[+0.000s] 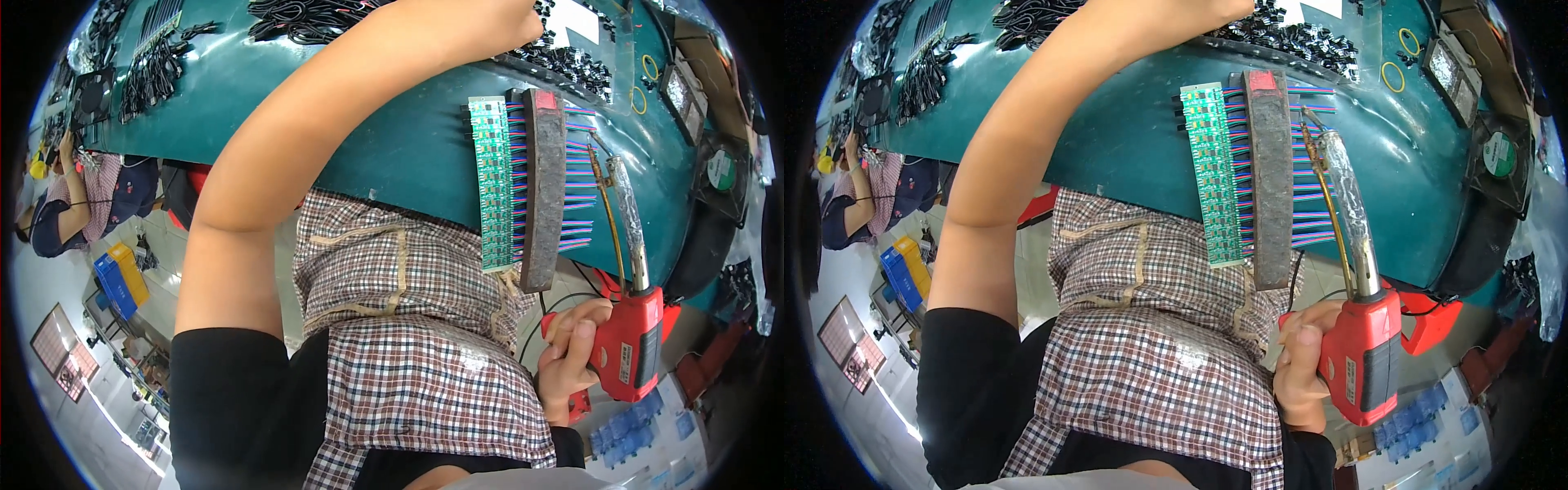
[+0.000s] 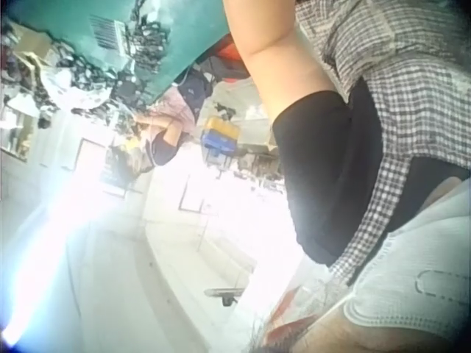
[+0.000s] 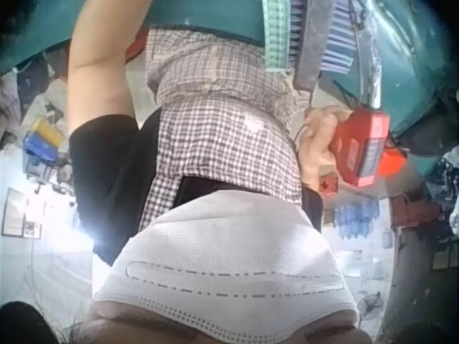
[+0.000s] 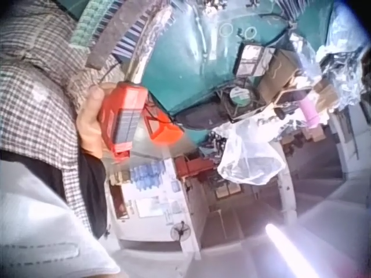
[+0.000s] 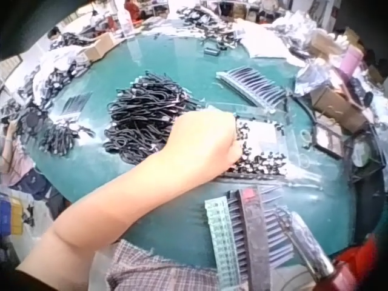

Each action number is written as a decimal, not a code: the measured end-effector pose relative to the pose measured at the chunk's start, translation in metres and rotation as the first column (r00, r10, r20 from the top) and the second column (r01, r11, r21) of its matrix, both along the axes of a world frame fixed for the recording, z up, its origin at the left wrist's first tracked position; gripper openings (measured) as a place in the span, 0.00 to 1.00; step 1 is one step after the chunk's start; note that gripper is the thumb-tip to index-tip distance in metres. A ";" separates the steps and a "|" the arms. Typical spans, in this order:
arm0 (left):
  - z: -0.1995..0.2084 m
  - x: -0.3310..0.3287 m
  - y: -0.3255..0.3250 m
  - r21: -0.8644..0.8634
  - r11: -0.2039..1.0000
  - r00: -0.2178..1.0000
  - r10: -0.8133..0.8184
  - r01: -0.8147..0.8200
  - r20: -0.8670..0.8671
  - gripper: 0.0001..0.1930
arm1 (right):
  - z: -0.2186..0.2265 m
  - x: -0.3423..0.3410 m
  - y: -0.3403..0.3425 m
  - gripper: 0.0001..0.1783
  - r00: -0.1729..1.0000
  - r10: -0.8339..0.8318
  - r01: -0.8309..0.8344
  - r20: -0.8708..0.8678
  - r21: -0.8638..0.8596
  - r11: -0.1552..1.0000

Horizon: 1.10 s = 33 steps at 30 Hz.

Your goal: The person attaches USB cables to circuit boards by positioning wire ends and soldering them onto the boards using a soldering gun.

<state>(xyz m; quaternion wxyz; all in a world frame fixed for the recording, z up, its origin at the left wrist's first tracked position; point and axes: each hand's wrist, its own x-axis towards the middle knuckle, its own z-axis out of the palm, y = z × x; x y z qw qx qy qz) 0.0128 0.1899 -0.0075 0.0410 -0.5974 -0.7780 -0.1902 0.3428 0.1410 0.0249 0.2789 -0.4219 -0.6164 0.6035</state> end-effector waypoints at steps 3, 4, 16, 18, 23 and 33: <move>0.009 0.003 -0.022 0.185 0.983 0.985 -0.028 -0.004 0.172 0.09 | -0.001 -0.002 -0.002 0.09 0.998 -0.057 0.057 -0.009 -0.020 0.998; 0.014 0.008 -0.031 0.267 0.964 0.950 -0.077 -0.007 0.301 0.08 | -0.002 -0.001 -0.002 0.09 0.998 -0.062 0.062 -0.009 -0.015 0.998; -0.018 0.066 -0.123 0.149 0.968 0.683 0.030 -0.201 0.730 0.05 | -0.002 0.015 0.000 0.08 0.966 0.184 -0.194 0.182 0.042 0.980; -0.022 0.072 -0.124 0.192 0.958 0.605 -0.025 -0.213 0.796 0.06 | -0.001 0.014 0.000 0.08 0.949 0.220 -0.240 0.226 0.061 0.969; -0.028 0.079 -0.126 0.163 0.965 0.605 -0.005 -0.207 0.796 0.06 | -0.001 0.012 0.000 0.06 0.933 0.264 -0.291 0.243 0.083 0.953; -0.038 0.084 -0.120 0.223 0.944 0.577 -0.045 -0.242 0.815 0.05 | -0.006 0.025 0.001 0.12 0.877 0.379 -0.410 0.295 0.050 0.911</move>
